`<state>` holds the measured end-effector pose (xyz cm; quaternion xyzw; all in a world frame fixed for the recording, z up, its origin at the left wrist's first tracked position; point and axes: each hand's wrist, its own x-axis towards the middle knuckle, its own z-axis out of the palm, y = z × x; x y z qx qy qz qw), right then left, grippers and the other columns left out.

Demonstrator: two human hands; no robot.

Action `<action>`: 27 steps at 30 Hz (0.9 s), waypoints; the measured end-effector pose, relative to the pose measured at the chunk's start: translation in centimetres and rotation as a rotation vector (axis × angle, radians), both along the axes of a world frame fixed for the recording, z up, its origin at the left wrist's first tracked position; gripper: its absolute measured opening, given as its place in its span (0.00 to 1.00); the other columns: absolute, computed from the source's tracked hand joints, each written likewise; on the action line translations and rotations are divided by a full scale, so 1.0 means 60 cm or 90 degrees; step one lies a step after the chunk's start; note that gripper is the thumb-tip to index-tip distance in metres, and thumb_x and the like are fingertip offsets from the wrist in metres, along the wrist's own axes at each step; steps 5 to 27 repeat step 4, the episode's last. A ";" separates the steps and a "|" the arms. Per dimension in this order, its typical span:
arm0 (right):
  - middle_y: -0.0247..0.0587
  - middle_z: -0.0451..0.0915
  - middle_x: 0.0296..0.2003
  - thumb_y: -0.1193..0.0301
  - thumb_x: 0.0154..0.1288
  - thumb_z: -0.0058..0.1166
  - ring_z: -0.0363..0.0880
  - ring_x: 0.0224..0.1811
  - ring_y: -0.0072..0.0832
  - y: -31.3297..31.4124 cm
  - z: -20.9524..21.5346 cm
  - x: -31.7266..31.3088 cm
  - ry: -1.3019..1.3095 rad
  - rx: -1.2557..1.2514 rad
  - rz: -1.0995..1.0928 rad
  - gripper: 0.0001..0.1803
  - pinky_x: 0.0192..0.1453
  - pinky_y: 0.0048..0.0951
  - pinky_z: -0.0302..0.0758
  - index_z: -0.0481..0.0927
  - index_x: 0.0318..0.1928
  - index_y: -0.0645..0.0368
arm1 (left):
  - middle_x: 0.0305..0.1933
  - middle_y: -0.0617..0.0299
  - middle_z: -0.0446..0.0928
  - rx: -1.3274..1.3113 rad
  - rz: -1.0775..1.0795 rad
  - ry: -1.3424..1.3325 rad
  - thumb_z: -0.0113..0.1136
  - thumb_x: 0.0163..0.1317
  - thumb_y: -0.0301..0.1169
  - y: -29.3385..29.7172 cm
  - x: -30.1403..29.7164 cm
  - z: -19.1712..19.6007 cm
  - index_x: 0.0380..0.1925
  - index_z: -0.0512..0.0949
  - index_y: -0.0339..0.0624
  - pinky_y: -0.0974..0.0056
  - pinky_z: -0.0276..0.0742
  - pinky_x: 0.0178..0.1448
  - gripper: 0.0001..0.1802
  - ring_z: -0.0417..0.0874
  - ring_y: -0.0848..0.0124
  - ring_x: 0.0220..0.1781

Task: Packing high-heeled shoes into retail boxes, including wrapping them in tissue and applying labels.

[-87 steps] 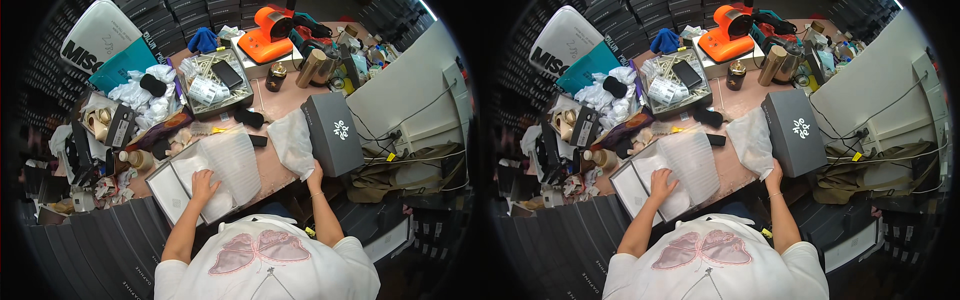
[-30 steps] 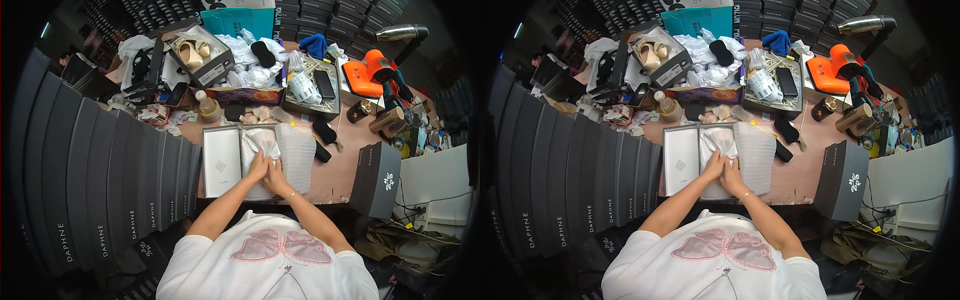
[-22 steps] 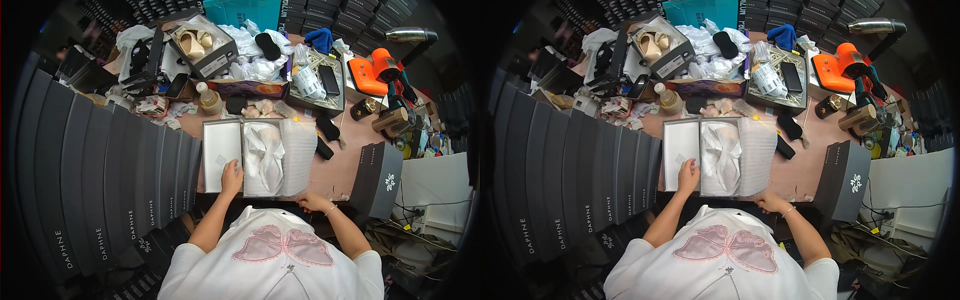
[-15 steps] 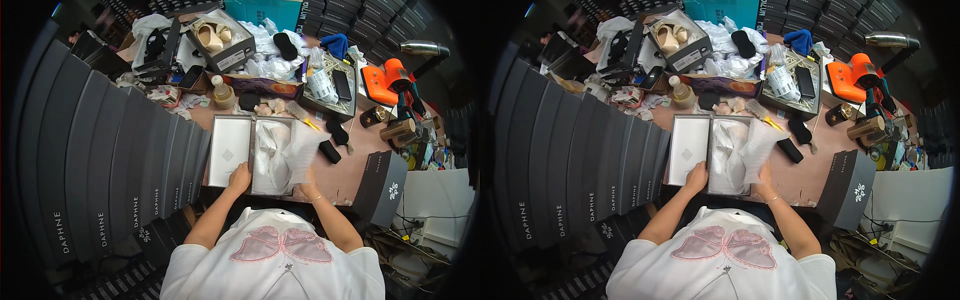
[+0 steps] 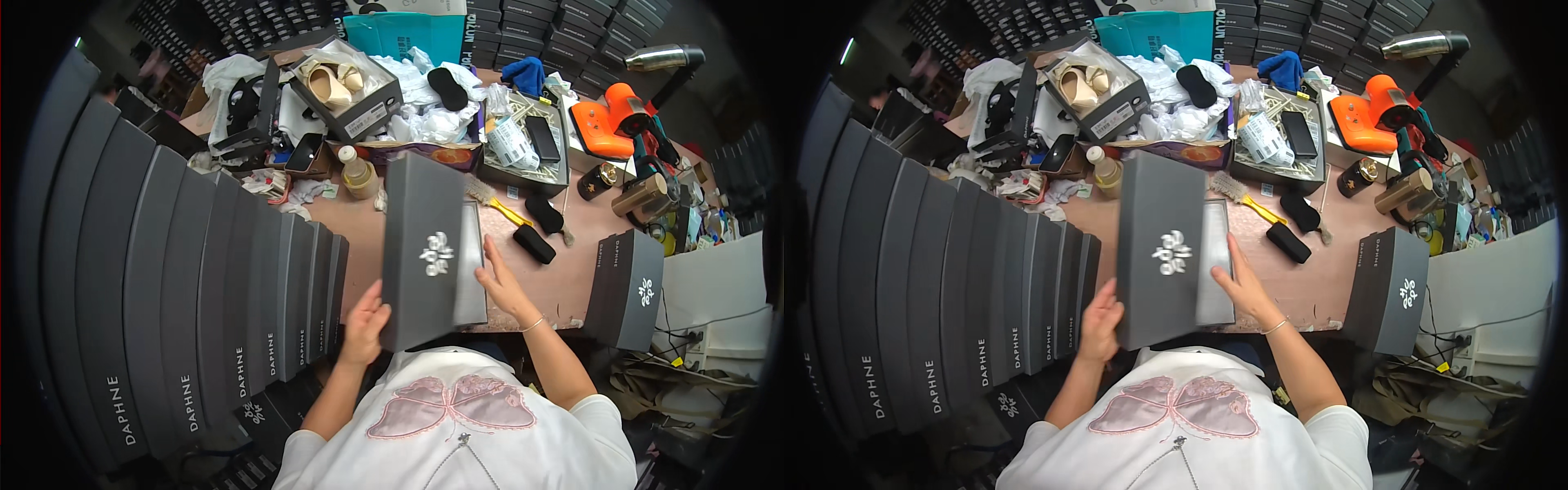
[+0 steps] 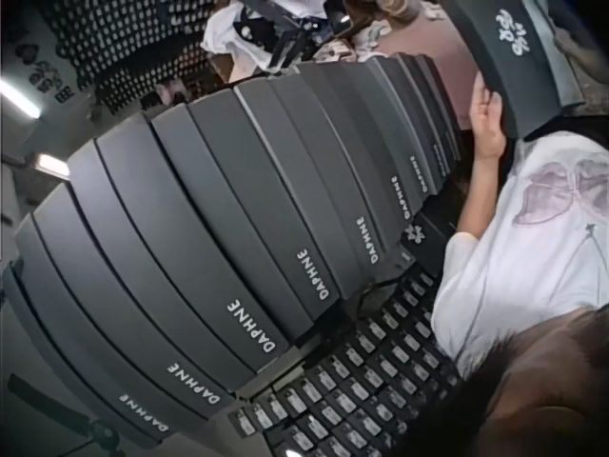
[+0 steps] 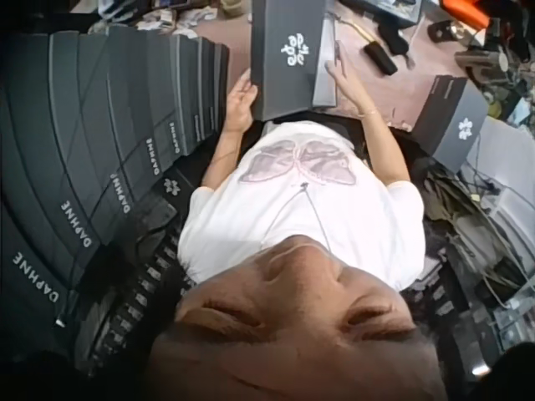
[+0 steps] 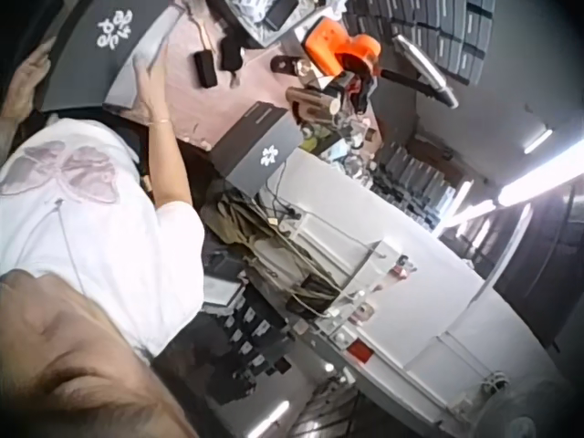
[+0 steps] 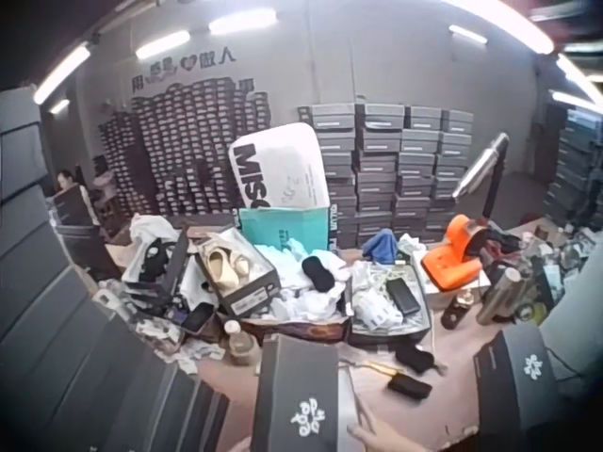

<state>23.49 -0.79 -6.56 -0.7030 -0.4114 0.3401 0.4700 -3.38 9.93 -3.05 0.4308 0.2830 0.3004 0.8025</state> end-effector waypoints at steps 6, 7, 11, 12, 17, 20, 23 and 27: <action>0.60 0.69 0.61 0.50 0.68 0.50 0.68 0.65 0.41 -0.029 -0.021 0.030 0.052 -0.088 -0.138 0.41 0.66 0.35 0.65 0.53 0.70 0.64 | 0.50 0.59 0.74 0.139 -0.173 0.209 0.56 0.67 0.31 -0.014 0.072 -0.118 0.67 0.60 0.34 0.71 0.64 0.62 0.30 0.74 0.70 0.55; 0.60 0.69 0.61 0.50 0.68 0.50 0.68 0.65 0.41 -0.029 -0.021 0.030 0.052 -0.088 -0.138 0.41 0.66 0.35 0.65 0.53 0.70 0.64 | 0.50 0.59 0.74 0.139 -0.173 0.209 0.56 0.67 0.31 -0.014 0.072 -0.118 0.67 0.60 0.34 0.71 0.64 0.62 0.30 0.74 0.70 0.55; 0.60 0.69 0.61 0.50 0.68 0.50 0.68 0.65 0.41 -0.029 -0.021 0.030 0.052 -0.088 -0.138 0.41 0.66 0.35 0.65 0.53 0.70 0.64 | 0.50 0.59 0.74 0.139 -0.173 0.209 0.56 0.67 0.31 -0.014 0.072 -0.118 0.67 0.60 0.34 0.71 0.64 0.62 0.30 0.74 0.70 0.55; 0.60 0.69 0.61 0.50 0.68 0.50 0.68 0.65 0.41 -0.029 -0.021 0.030 0.052 -0.088 -0.138 0.41 0.66 0.35 0.65 0.53 0.70 0.64 | 0.50 0.59 0.74 0.139 -0.173 0.209 0.56 0.67 0.31 -0.014 0.072 -0.118 0.67 0.60 0.34 0.71 0.64 0.62 0.30 0.74 0.70 0.55; 0.60 0.69 0.61 0.50 0.68 0.50 0.68 0.65 0.41 -0.029 -0.021 0.030 0.052 -0.088 -0.138 0.41 0.66 0.35 0.65 0.53 0.70 0.64 | 0.50 0.59 0.74 0.139 -0.173 0.209 0.56 0.67 0.31 -0.014 0.072 -0.118 0.67 0.60 0.34 0.71 0.64 0.62 0.30 0.74 0.70 0.55; 0.60 0.69 0.61 0.50 0.68 0.50 0.68 0.65 0.41 -0.029 -0.021 0.030 0.052 -0.088 -0.138 0.41 0.66 0.35 0.65 0.53 0.70 0.64 | 0.50 0.59 0.74 0.139 -0.173 0.209 0.56 0.67 0.31 -0.014 0.072 -0.118 0.67 0.60 0.34 0.71 0.64 0.62 0.30 0.74 0.70 0.55; 0.60 0.69 0.61 0.50 0.68 0.50 0.68 0.65 0.41 -0.029 -0.021 0.030 0.052 -0.088 -0.138 0.41 0.66 0.35 0.65 0.53 0.70 0.64 | 0.50 0.59 0.74 0.139 -0.173 0.209 0.56 0.67 0.31 -0.014 0.072 -0.118 0.67 0.60 0.34 0.71 0.64 0.62 0.30 0.74 0.70 0.55; 0.60 0.69 0.61 0.50 0.68 0.50 0.68 0.65 0.41 -0.029 -0.021 0.030 0.052 -0.088 -0.138 0.41 0.66 0.35 0.65 0.53 0.70 0.64 | 0.50 0.59 0.74 0.139 -0.173 0.209 0.56 0.67 0.31 -0.014 0.072 -0.118 0.67 0.60 0.34 0.71 0.64 0.62 0.30 0.74 0.70 0.55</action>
